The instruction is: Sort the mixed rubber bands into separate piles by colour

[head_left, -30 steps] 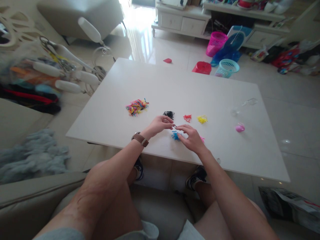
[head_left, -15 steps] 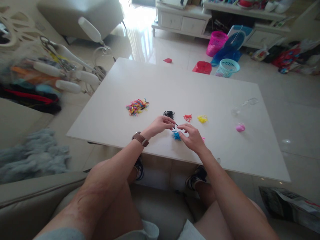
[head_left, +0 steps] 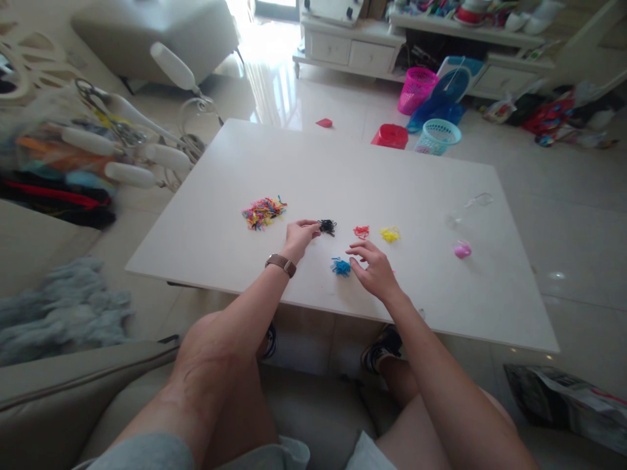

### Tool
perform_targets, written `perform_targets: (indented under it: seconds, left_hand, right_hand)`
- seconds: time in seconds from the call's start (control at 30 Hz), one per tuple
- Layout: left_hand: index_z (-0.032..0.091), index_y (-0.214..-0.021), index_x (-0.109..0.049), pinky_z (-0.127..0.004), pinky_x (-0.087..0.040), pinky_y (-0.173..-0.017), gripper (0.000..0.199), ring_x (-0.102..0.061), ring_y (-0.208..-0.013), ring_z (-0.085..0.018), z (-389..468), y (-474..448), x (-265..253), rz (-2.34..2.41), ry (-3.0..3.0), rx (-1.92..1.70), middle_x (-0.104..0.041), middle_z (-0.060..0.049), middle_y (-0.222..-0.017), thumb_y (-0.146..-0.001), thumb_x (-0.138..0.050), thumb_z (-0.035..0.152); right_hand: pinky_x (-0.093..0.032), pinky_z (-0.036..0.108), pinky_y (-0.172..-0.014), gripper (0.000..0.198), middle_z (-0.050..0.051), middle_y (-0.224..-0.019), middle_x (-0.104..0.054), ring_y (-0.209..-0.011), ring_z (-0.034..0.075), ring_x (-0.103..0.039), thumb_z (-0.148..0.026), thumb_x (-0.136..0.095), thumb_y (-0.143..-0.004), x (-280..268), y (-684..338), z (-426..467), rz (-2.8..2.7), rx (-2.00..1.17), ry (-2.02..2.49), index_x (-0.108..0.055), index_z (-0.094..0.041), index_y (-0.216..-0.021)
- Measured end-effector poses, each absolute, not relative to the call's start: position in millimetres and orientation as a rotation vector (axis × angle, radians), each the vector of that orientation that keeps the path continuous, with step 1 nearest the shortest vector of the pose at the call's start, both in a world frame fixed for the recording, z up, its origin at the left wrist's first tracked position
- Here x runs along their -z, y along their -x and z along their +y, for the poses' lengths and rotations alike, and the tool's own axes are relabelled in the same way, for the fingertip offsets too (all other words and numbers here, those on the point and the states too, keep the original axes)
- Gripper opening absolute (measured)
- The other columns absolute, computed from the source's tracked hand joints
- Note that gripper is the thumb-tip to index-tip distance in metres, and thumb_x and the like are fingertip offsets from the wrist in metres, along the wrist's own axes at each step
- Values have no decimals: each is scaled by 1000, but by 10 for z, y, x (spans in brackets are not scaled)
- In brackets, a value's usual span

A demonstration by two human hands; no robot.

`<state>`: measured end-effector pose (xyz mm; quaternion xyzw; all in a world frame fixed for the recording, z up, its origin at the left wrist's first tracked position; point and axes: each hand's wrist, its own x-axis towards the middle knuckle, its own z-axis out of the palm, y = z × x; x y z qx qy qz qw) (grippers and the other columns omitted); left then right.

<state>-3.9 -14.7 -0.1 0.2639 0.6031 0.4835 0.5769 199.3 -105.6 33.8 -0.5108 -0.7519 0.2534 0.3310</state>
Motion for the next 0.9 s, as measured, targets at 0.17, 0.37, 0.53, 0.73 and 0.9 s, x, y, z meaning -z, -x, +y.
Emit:
perform_targets:
  seconds: [0.17, 0.37, 0.53, 0.73, 0.9]
  left_hand:
    - [10, -82, -70, -30, -57, -78, 13, -65, -61, -11, -134, 12, 67, 1405, -572, -1132, -69, -6, -73, -72, -78, 12]
    - [11, -78, -65, -33, -58, -81, 23, -68, -63, -13, -145, 45, 54, 1411, -563, -1159, -69, -7, -71, -68, -86, 14]
    - [11, -74, -66, -32, -58, -81, 22, -66, -63, -12, -147, 49, 47, 1395, -577, -1148, -69, -6, -69, -68, -87, 17]
    - [11, -81, -67, -32, -57, -84, 24, -70, -70, -14, -169, 15, 3, 1315, -579, -1146, -71, -8, -74, -66, -85, 16]
    - [12, -88, -67, -30, -56, -79, 21, -70, -68, -15, -162, 53, -69, 1383, -663, -1065, -71, -7, -77, -68, -75, 11]
  right_hand:
    - [-56, 39, -89, 21, 7, -112, -67, -104, 23, -66, -14, -58, -87, -356, -2039, -1069, -1964, -660, 1351, -73, -23, -98]
    - [-56, 40, -89, 19, 8, -111, -67, -102, 23, -67, -15, -57, -88, -363, -2078, -1087, -1963, -661, 1363, -72, -23, -95]
    - [-56, 39, -89, 18, 8, -111, -68, -102, 23, -67, -15, -57, -88, -352, -2081, -1094, -1974, -663, 1364, -72, -22, -94]
    - [-55, 39, -88, 18, 8, -111, -67, -102, 22, -66, -15, -57, -88, -334, -2066, -1092, -1983, -676, 1364, -72, -22, -94]
    - [-56, 39, -87, 18, 8, -112, -67, -101, 22, -66, -16, -57, -88, -336, -2060, -1096, -1986, -693, 1370, -72, -23, -94]
